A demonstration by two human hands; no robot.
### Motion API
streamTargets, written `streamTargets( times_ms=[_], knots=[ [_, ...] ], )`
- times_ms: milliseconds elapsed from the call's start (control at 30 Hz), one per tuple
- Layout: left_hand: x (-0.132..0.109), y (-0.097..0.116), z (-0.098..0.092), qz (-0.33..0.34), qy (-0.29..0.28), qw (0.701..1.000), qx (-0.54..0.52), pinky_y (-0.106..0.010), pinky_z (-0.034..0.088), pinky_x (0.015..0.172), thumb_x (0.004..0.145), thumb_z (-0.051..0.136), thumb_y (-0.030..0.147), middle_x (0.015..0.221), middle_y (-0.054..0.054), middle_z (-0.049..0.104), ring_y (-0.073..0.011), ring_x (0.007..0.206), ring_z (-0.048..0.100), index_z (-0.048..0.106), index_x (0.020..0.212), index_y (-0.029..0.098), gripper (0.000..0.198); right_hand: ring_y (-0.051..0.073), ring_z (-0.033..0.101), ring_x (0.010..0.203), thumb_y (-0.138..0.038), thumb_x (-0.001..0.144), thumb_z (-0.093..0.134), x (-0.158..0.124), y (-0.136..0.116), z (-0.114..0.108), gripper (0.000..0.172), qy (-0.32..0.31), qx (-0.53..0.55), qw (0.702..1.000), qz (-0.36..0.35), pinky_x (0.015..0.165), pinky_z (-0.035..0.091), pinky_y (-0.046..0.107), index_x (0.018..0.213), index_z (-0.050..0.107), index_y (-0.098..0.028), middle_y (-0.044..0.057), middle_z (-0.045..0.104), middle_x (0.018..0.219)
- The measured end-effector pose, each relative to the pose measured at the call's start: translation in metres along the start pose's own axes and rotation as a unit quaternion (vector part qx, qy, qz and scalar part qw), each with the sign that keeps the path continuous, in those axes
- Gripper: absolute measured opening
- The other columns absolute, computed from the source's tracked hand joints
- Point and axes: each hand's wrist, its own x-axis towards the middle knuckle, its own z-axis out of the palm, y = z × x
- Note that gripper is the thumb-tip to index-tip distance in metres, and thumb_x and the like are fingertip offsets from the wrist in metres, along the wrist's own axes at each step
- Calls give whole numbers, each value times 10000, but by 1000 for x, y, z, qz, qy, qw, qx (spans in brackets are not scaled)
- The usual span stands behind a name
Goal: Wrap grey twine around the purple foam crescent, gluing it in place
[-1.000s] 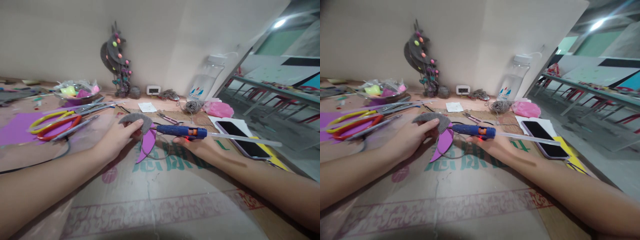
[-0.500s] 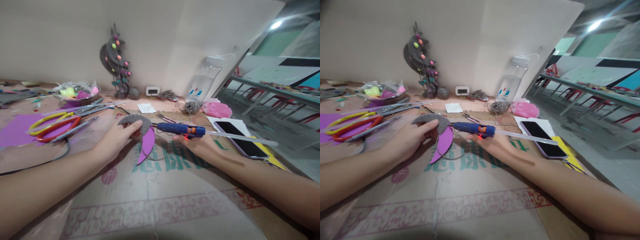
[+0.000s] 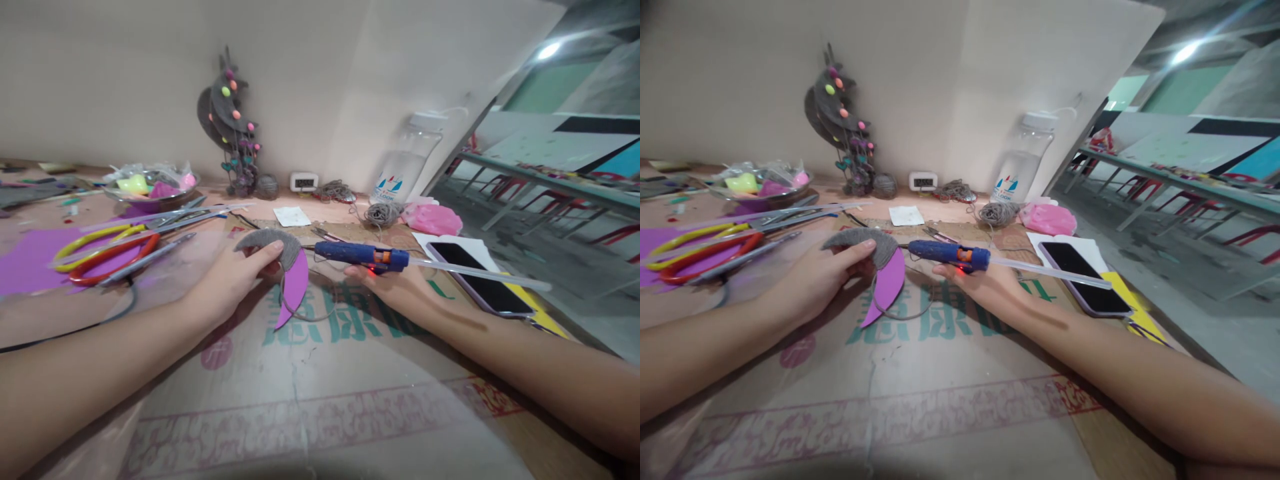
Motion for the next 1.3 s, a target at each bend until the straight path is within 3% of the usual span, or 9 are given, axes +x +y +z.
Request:
streamTargets(
  times_ms=[167, 333, 567, 800, 1033, 1300],
  knots=[
    [2, -1, 1, -10, 5, 1000, -10, -222, 442, 550, 677, 721, 401, 653, 0, 607, -131, 604, 562, 631, 718, 174, 248, 280, 662, 882, -436, 769, 632, 4, 8, -1, 230, -5, -16, 1000, -12, 777, 546, 415, 906, 664, -254, 46, 715, 883],
    [4, -3, -2, -5, -4, 1000, -16, -232, 476, 604, 692, 712, 392, 671, -2, 609, -131, 636, 571, 643, 717, 181, 223, 272, 658, 881, -435, 786, 599, 3, 9, -3, 222, 33, -22, 999, -33, 790, 532, 397, 856, 650, -231, 44, 705, 840],
    [3, -3, -2, 5, 1, 1000, -22, -254, 490, 608, 675, 720, 403, 688, -21, 629, -155, 656, 591, 662, 723, 172, 242, 275, 660, 826, -457, 749, 626, -1, 3, -3, 227, 0, -1, 1000, -3, 739, 539, 415, 835, 640, -247, 51, 687, 785],
    [5, -7, -4, 21, -4, 1000, -6, -245, 469, 619, 708, 695, 420, 673, -10, 591, -140, 652, 560, 634, 732, 161, 267, 235, 653, 795, -381, 742, 631, -2, 0, -2, 169, -23, 8, 999, -25, 692, 544, 359, 727, 568, -225, 42, 678, 785],
    [6, -5, -2, 7, 11, 1000, -9, -228, 452, 590, 690, 712, 414, 639, 8, 576, -132, 631, 554, 606, 689, 164, 271, 187, 643, 703, -306, 707, 656, -2, -4, 0, 143, -23, 43, 999, -4, 628, 539, 289, 737, 558, -208, 22, 679, 739],
    [7, -8, -5, 20, -5, 1000, 6, -223, 435, 566, 715, 692, 404, 635, 0, 573, -125, 611, 530, 613, 692, 168, 251, 191, 645, 701, -382, 735, 644, -1, 2, 0, 194, -8, 3, 999, -43, 639, 539, 312, 789, 610, -198, 27, 687, 749]
  ],
)
